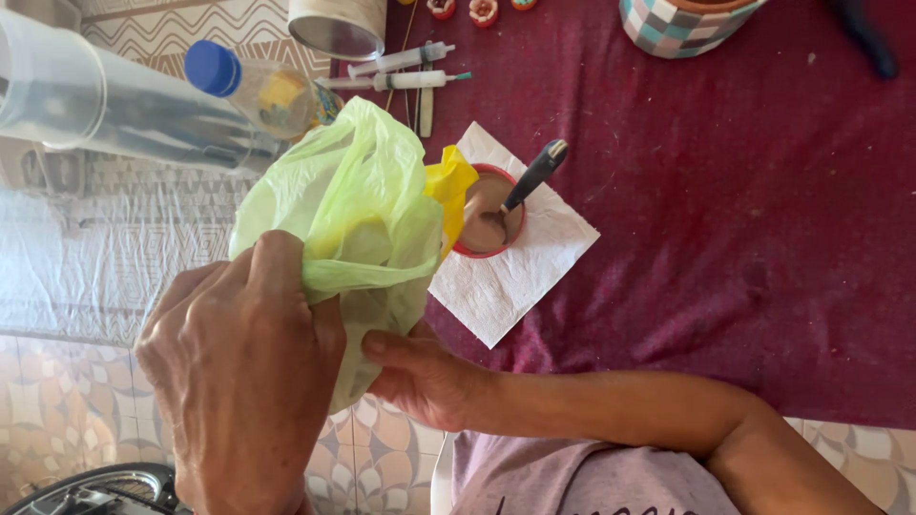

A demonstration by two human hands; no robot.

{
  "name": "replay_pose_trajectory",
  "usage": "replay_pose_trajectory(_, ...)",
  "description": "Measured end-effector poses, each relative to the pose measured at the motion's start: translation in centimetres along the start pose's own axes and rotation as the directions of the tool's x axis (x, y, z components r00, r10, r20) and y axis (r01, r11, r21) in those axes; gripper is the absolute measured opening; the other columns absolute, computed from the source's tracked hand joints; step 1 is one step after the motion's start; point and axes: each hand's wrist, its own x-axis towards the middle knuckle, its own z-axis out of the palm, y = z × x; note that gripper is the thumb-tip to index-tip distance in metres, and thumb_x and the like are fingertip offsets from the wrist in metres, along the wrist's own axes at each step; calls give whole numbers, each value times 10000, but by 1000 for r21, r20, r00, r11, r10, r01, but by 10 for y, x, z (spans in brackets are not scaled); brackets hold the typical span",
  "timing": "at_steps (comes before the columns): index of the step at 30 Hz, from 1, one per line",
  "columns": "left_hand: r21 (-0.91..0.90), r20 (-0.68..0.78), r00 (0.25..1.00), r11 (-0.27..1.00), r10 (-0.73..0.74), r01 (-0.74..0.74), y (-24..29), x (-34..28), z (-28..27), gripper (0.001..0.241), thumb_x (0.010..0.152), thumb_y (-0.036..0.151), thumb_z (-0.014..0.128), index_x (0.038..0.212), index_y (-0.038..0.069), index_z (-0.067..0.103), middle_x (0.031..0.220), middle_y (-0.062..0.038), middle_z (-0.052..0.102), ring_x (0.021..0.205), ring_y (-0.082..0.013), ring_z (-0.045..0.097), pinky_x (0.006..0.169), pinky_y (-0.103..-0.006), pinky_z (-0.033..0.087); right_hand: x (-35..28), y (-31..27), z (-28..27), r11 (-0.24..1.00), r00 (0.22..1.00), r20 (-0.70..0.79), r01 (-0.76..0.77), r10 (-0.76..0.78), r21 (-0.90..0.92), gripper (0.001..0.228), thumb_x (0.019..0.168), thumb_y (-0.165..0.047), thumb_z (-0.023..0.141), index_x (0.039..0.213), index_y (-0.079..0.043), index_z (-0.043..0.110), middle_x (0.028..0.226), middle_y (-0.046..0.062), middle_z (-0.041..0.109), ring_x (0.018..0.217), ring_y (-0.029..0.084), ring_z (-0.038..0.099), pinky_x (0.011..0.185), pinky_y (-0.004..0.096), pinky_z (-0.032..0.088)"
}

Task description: Mixing powder and liquid in a small container to prepare a paste

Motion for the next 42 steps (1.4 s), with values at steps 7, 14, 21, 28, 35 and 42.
replay_pose_trajectory(7, 16, 6, 1000, 1000, -7, 7, 6, 2, -6, 223, 776, 268, 676, 921, 160, 545, 785, 5, 708, 841, -415, 713, 588, -541, 502, 0, -4, 8, 1000, 999, -42, -11, 11, -20, 703, 819, -10, 829, 1445, -19, 508, 1253, 157, 703, 1108, 290, 702, 969, 428, 613)
replay_pose_trajectory(14, 20, -7, 1000, 1000, -7, 7, 7, 2, -6, 243, 815, 297, 683, 978, 165, 560, 811, -5, 719, 829, -429, 709, 574, -550, 497, -1, -6, 12, 998, 999, -27, -19, 18, -62, 708, 830, -28, 821, 1462, -49, 502, 1279, 128, 696, 1147, 272, 686, 964, 440, 607)
replay_pose_trajectory(21, -7, -9, 1000, 1000, 14, -14, 10, 2, -7, 252, 793, 290, 691, 956, 159, 550, 826, -25, 733, 853, -400, 721, 651, -520, 536, 5, 2, -6, 998, 999, -42, -26, 23, -65, 614, 846, -19, 801, 1409, -57, 559, 1240, 102, 719, 1128, 236, 695, 974, 397, 595)
replay_pose_trajectory(28, -48, -35, 998, 998, 45, -46, 13, 7, -5, 257, 779, 261, 692, 923, 156, 508, 759, -18, 703, 775, -397, 691, 615, -514, 513, 7, -1, -13, 998, 998, -66, -29, 24, -63, 544, 846, 12, 788, 1348, -27, 585, 1156, 94, 738, 1062, 202, 709, 953, 340, 601)
replay_pose_trajectory(35, -323, -106, 994, 946, -38, 2, -15, -15, 33, 181, 859, 159, 681, 858, 107, 508, 635, -29, 606, 651, -272, 607, 515, -426, 408, 11, -17, 17, 919, 978, -208, -84, 3, -385, 617, 733, -39, 844, 1304, -138, 632, 1196, 54, 731, 1130, 214, 666, 960, 393, 568)
replay_pose_trajectory(42, -810, -346, 905, 565, -249, -154, -30, -39, 130, 169, 936, -29, 544, 775, 22, 555, 600, 17, 444, 517, -72, 346, 459, -265, 281, 18, -24, -7, 774, 951, -163, 107, -264, -625, 762, 651, -71, 898, 1345, -94, 585, 1232, 92, 717, 1151, 247, 674, 1005, 418, 593)
